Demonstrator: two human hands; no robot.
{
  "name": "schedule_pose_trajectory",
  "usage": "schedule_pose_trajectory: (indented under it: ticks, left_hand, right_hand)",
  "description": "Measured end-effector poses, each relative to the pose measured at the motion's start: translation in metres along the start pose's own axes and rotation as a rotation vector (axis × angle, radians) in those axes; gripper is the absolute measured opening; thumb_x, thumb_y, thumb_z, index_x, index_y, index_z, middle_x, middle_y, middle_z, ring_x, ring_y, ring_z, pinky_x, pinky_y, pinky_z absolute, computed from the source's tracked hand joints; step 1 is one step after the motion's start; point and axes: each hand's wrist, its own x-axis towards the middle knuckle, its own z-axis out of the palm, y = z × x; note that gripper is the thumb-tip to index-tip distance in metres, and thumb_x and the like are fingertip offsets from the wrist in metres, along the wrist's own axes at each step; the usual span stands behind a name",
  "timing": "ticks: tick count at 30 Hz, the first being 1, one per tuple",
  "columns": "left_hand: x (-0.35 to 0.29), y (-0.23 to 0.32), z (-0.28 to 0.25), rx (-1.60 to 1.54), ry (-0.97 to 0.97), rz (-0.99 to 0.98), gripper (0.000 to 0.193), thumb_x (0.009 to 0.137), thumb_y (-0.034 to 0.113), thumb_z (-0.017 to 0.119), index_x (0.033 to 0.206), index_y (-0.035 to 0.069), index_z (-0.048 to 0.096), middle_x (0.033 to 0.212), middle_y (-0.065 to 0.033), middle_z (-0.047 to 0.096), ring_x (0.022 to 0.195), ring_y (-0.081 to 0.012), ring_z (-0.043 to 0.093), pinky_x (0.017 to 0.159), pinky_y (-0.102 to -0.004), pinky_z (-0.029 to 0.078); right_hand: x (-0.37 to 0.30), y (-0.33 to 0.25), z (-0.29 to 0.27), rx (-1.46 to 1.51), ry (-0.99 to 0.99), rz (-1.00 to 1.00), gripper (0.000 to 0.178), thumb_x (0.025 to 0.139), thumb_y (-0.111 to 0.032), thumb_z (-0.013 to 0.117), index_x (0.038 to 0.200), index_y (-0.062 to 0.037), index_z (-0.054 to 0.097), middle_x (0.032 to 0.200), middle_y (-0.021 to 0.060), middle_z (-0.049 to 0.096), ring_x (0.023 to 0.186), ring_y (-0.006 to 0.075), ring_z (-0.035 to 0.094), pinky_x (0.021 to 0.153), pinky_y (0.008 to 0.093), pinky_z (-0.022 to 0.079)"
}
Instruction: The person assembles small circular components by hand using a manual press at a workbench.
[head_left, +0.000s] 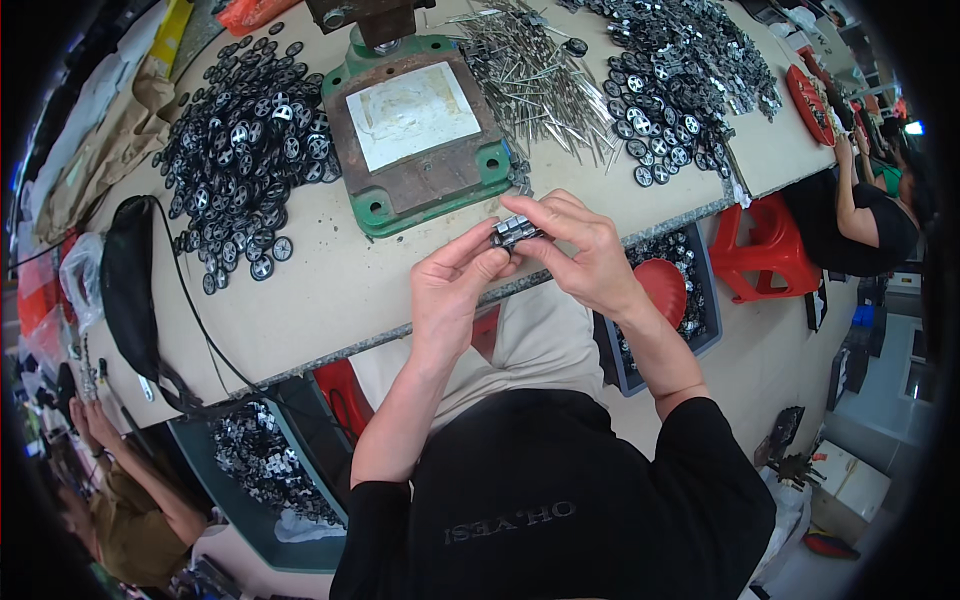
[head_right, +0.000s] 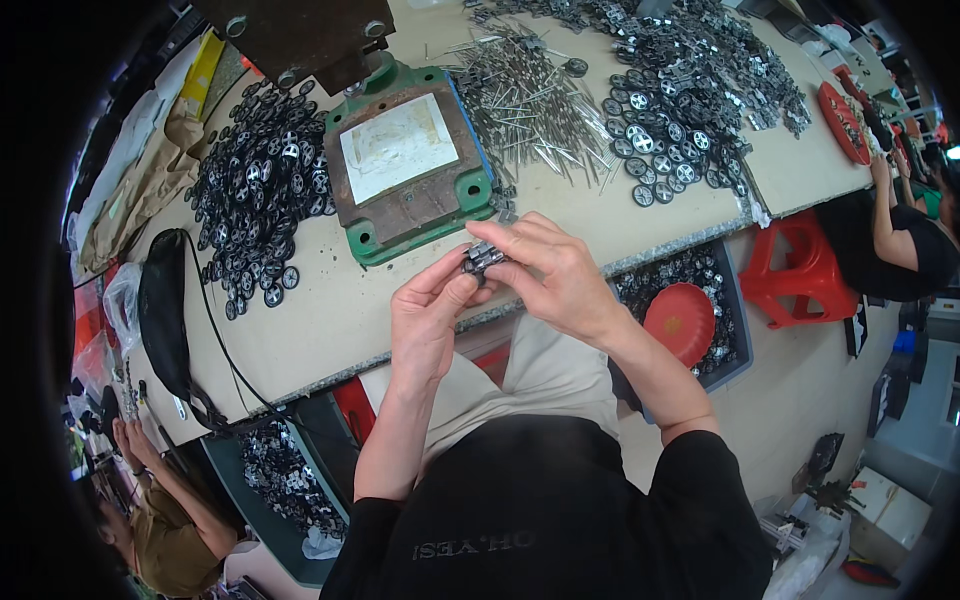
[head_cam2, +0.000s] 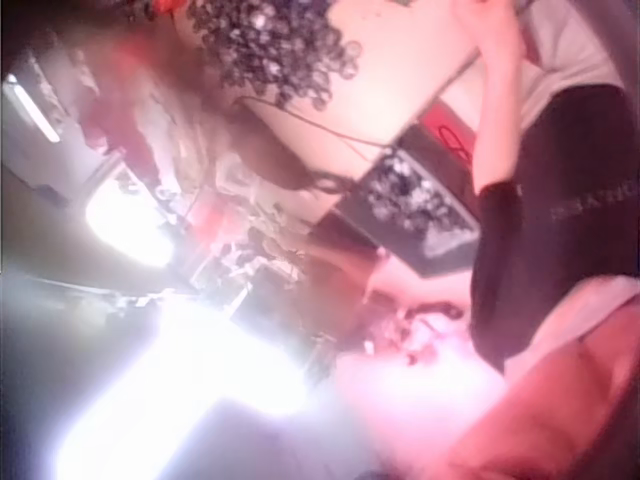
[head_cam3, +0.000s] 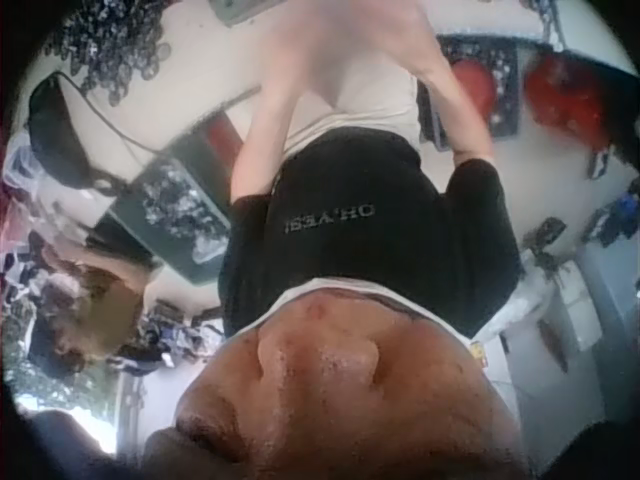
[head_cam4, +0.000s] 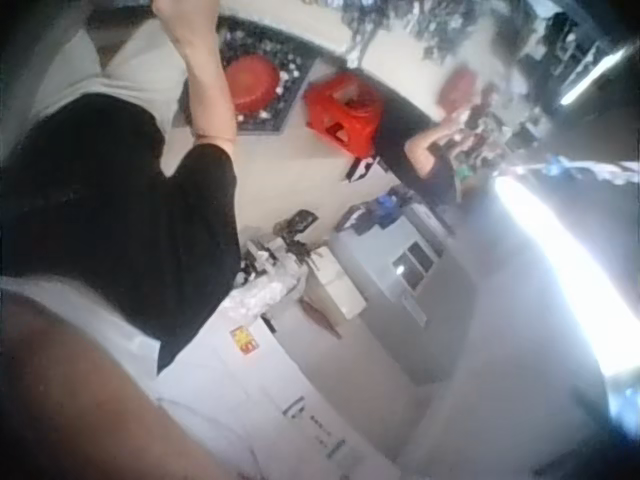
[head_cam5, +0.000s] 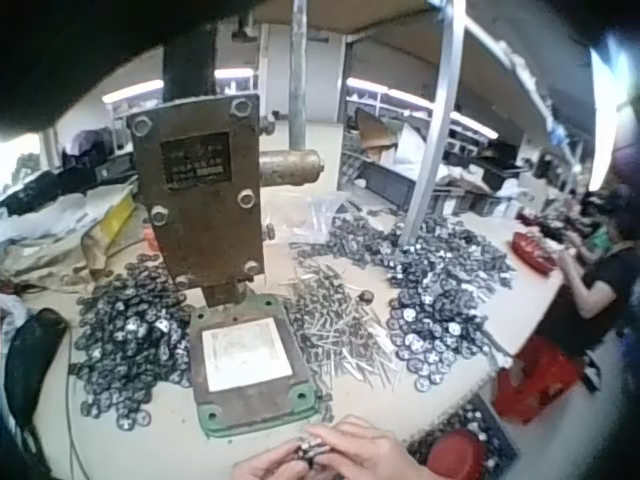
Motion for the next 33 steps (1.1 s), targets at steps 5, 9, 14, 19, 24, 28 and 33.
schedule_pose_trajectory:
  ticks: [5,9,14,19,24,28,33]
  left_hand:
    - [0.003,0.0,-0.001,-0.048,-0.053,0.05,0.032,0.086,0.0,0.056,0.118,-0.004,0.052,0.109,-0.0134,0.059,0.098,-0.0187,0.058,0.085,-0.0333,0.05]
    - [0.001,0.008,-0.009,-0.251,-0.127,-0.076,0.034,0.09,0.003,0.05,0.123,-0.002,0.047,0.117,-0.0144,0.055,0.103,-0.0242,0.057,0.09,-0.0361,0.049]
    - [0.002,0.011,-0.008,-0.243,-0.171,-0.127,0.033,0.091,0.006,0.047,0.124,-0.002,0.045,0.118,-0.0143,0.053,0.106,-0.0277,0.056,0.091,-0.0368,0.049]
    - [0.002,0.008,-0.01,-0.244,-0.161,-0.135,0.034,0.091,0.006,0.047,0.124,-0.002,0.044,0.118,-0.0132,0.053,0.106,-0.0255,0.056,0.092,-0.0364,0.048]
    - [0.003,0.009,-0.012,-0.243,-0.153,-0.139,0.034,0.091,0.006,0.048,0.124,-0.001,0.045,0.117,-0.0125,0.053,0.105,-0.0229,0.056,0.092,-0.0362,0.048]
    - [0.002,0.011,-0.01,-0.237,-0.137,-0.131,0.034,0.091,0.006,0.049,0.124,0.0,0.044,0.116,-0.0125,0.054,0.105,-0.0231,0.056,0.092,-0.0355,0.048]
    - [0.001,0.012,-0.012,-0.219,-0.151,-0.135,0.035,0.09,0.006,0.049,0.125,0.0,0.044,0.115,-0.013,0.055,0.107,-0.0255,0.055,0.093,-0.0351,0.047]
  right_hand:
    - [-0.001,-0.006,-0.005,0.3,0.056,0.299,0.037,0.075,-0.001,0.065,0.112,-0.0032,0.06,0.091,0.0055,0.061,0.078,0.0108,0.053,0.069,0.0268,0.045]
    - [0.013,0.022,-0.044,-0.038,0.163,0.303,0.025,0.074,-0.006,0.065,0.099,-0.0018,0.064,0.086,0.0047,0.061,0.072,0.0106,0.054,0.067,0.0247,0.044]
    - [0.037,0.06,-0.063,-0.32,0.169,0.362,0.016,0.075,-0.009,0.063,0.088,0.0,0.064,0.08,0.0102,0.061,0.069,0.0182,0.057,0.063,0.0287,0.044]
    - [0.061,0.073,-0.053,-0.395,0.139,0.24,0.013,0.075,-0.01,0.062,0.084,-0.0002,0.062,0.068,0.0084,0.057,0.06,0.0154,0.053,0.057,0.0299,0.041]
    - [0.069,0.066,-0.049,-0.397,0.048,0.276,0.012,0.075,-0.009,0.062,0.081,0.0009,0.062,0.065,0.009,0.057,0.059,0.0167,0.053,0.056,0.0308,0.042]
    - [0.063,0.067,-0.058,-0.496,0.067,0.324,0.012,0.075,-0.01,0.062,0.081,-0.0003,0.062,0.064,0.0092,0.059,0.06,0.0206,0.056,0.057,0.0321,0.043]
    - [0.05,0.082,-0.093,-0.892,0.259,0.49,0.02,0.075,-0.015,0.064,0.094,-0.0061,0.063,0.091,0.0112,0.063,0.088,0.0272,0.06,0.073,0.0379,0.047]
